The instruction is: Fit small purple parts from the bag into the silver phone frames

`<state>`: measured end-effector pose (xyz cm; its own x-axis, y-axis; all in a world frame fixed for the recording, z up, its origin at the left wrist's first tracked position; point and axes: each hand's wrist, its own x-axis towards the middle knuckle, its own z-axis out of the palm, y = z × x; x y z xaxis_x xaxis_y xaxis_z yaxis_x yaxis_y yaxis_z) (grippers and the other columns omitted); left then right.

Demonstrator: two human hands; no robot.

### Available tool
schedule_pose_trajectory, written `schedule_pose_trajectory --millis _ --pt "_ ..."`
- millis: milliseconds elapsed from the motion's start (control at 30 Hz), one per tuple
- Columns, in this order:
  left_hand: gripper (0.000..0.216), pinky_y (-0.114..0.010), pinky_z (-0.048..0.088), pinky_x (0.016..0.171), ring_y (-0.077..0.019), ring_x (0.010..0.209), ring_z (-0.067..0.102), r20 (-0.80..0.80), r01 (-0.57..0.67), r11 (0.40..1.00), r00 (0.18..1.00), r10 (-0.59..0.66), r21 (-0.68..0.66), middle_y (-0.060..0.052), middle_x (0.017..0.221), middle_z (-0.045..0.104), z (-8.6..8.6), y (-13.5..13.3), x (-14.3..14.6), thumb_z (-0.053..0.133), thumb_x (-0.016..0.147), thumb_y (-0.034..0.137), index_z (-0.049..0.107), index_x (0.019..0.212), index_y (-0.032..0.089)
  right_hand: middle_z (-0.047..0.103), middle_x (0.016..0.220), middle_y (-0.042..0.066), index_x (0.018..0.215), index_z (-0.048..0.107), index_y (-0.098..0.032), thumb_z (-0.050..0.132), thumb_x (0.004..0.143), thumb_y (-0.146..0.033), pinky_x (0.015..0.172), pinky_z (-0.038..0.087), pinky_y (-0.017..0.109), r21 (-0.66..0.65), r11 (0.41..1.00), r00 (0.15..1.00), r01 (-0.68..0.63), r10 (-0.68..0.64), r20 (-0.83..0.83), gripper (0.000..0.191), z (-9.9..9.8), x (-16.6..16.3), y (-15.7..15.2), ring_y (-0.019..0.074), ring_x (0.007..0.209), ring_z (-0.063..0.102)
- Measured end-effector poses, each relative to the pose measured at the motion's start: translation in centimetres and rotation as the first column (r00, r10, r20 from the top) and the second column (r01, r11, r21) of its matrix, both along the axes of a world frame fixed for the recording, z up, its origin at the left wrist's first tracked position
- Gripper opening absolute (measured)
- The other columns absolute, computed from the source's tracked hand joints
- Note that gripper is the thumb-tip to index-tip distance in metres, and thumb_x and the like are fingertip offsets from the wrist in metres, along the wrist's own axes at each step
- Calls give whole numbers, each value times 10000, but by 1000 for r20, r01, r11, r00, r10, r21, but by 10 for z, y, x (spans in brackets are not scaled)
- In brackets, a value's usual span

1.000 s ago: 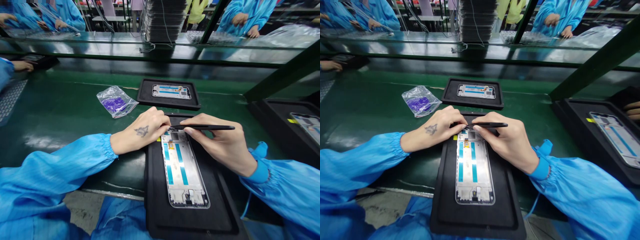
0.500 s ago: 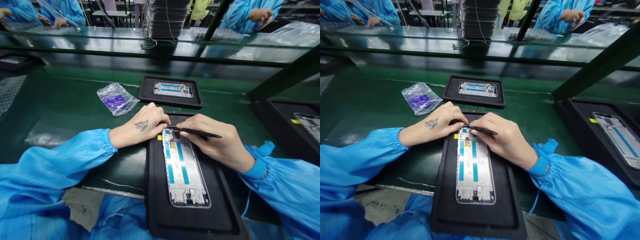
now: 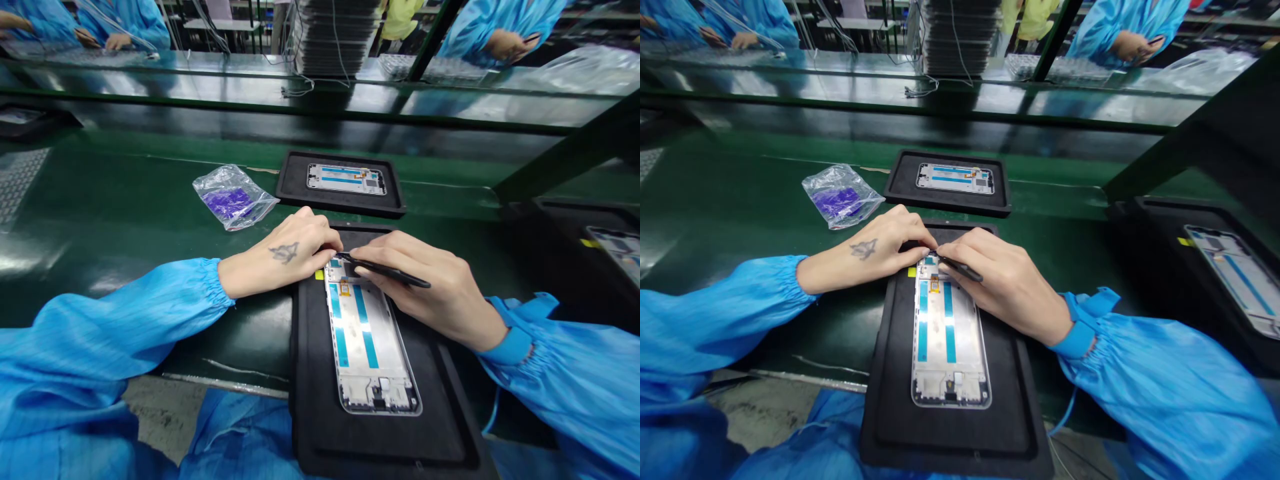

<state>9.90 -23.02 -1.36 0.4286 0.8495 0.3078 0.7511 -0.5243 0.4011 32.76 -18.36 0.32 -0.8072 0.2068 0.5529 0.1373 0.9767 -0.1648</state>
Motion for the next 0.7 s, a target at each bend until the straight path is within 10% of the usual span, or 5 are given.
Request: schedule_pose_trajectory --millis 700 --pt "140 -350 435 886 -203 961 560 16 14 1000 1000 -14 -5 -40 1019 682 -1 -1 0 562 989 198 685 1049 166 722 1023 164 1240 621 -84 674 861 -13 742 588 369 65 997 995 -51 45 92 390 -5 9 -1 249 911 690"
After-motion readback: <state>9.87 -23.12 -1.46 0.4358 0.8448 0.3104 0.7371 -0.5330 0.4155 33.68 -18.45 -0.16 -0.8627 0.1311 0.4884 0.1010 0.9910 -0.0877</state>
